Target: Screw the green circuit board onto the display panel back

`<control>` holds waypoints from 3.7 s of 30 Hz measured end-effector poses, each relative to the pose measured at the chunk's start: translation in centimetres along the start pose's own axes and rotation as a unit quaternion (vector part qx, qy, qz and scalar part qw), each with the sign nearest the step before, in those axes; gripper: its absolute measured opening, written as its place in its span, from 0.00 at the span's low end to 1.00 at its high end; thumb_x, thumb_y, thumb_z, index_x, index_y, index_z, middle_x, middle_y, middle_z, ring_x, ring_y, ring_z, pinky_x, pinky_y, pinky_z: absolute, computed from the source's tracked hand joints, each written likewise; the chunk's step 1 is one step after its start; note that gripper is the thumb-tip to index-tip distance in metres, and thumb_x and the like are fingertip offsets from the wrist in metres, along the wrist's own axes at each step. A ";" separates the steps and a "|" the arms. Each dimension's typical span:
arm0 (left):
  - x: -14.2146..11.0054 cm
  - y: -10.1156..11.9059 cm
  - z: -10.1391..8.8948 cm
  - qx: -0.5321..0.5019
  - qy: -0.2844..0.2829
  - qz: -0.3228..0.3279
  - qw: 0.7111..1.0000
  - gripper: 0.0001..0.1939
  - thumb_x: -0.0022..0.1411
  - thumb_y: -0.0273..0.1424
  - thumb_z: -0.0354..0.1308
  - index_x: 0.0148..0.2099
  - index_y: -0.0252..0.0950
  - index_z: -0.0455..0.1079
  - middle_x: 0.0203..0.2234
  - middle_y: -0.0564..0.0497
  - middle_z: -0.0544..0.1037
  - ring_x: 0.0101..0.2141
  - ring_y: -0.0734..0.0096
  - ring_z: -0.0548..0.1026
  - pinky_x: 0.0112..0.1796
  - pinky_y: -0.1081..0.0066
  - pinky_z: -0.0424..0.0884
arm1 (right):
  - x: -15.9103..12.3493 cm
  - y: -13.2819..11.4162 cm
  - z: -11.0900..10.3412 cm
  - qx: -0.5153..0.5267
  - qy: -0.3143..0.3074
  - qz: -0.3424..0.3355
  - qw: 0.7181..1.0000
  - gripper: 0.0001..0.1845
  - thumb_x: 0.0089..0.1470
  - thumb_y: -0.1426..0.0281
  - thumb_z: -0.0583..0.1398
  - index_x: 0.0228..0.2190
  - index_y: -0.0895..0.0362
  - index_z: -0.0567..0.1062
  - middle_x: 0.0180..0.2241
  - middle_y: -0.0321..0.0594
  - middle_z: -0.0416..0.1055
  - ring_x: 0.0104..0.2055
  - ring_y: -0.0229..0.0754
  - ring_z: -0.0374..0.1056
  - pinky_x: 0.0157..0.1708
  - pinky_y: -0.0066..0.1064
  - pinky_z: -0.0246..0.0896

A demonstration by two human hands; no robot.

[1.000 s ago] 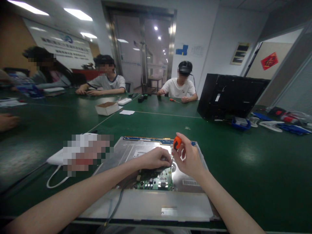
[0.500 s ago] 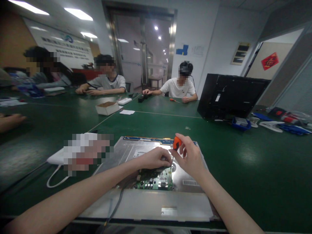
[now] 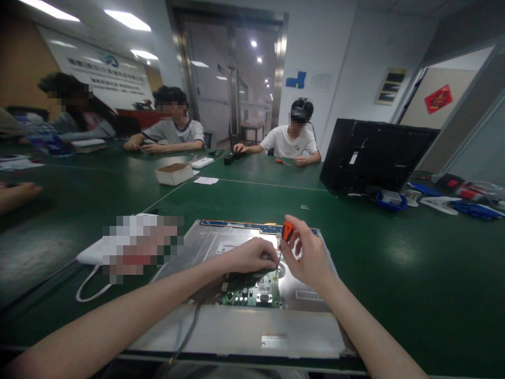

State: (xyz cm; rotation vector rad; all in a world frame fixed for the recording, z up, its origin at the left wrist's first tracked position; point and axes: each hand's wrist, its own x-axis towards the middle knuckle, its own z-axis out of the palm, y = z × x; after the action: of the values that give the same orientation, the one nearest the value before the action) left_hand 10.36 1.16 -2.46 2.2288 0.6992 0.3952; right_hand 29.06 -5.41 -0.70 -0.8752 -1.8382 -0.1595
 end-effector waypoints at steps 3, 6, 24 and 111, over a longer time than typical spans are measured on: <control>0.0 0.0 0.0 0.005 0.001 0.002 1.000 0.05 0.59 0.23 0.65 0.35 0.34 0.83 0.28 0.52 0.82 0.30 0.72 0.75 0.36 0.77 0.67 | -0.1 0.2 0.2 0.017 0.011 0.021 1.000 0.23 0.64 0.65 0.62 0.56 0.51 0.61 0.29 0.31 0.71 0.19 0.34 0.67 0.16 0.23 0.64; 0.0 0.0 0.1 0.010 0.000 0.000 1.000 0.05 0.59 0.23 0.65 0.36 0.33 0.83 0.28 0.52 0.82 0.29 0.72 0.75 0.36 0.77 0.67 | -0.2 0.2 0.4 0.050 0.027 0.026 0.998 0.23 0.65 0.66 0.61 0.55 0.50 0.57 0.33 0.34 0.73 0.20 0.35 0.67 0.17 0.24 0.66; 0.0 0.1 0.0 -0.007 -0.005 -0.010 1.000 0.05 0.58 0.21 0.65 0.35 0.32 0.82 0.27 0.52 0.81 0.29 0.73 0.74 0.35 0.77 0.66 | -0.1 0.2 0.1 0.008 -0.025 0.030 0.999 0.19 0.71 0.63 0.52 0.60 0.50 0.58 0.44 0.44 0.75 0.28 0.38 0.73 0.25 0.30 0.73; 0.0 0.2 -0.1 0.009 -0.009 -0.009 1.000 0.05 0.59 0.22 0.65 0.36 0.32 0.83 0.28 0.51 0.82 0.29 0.73 0.75 0.35 0.77 0.66 | 0.2 -0.4 0.0 0.017 0.045 0.024 0.999 0.17 0.65 0.67 0.61 0.51 0.50 0.61 0.40 0.39 0.74 0.24 0.34 0.70 0.20 0.24 0.67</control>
State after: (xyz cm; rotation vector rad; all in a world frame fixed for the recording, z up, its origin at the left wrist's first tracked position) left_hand 10.38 1.07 -2.21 2.2382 0.7151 0.3622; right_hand 28.73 -5.57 -0.41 -0.8738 -1.7307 -0.1342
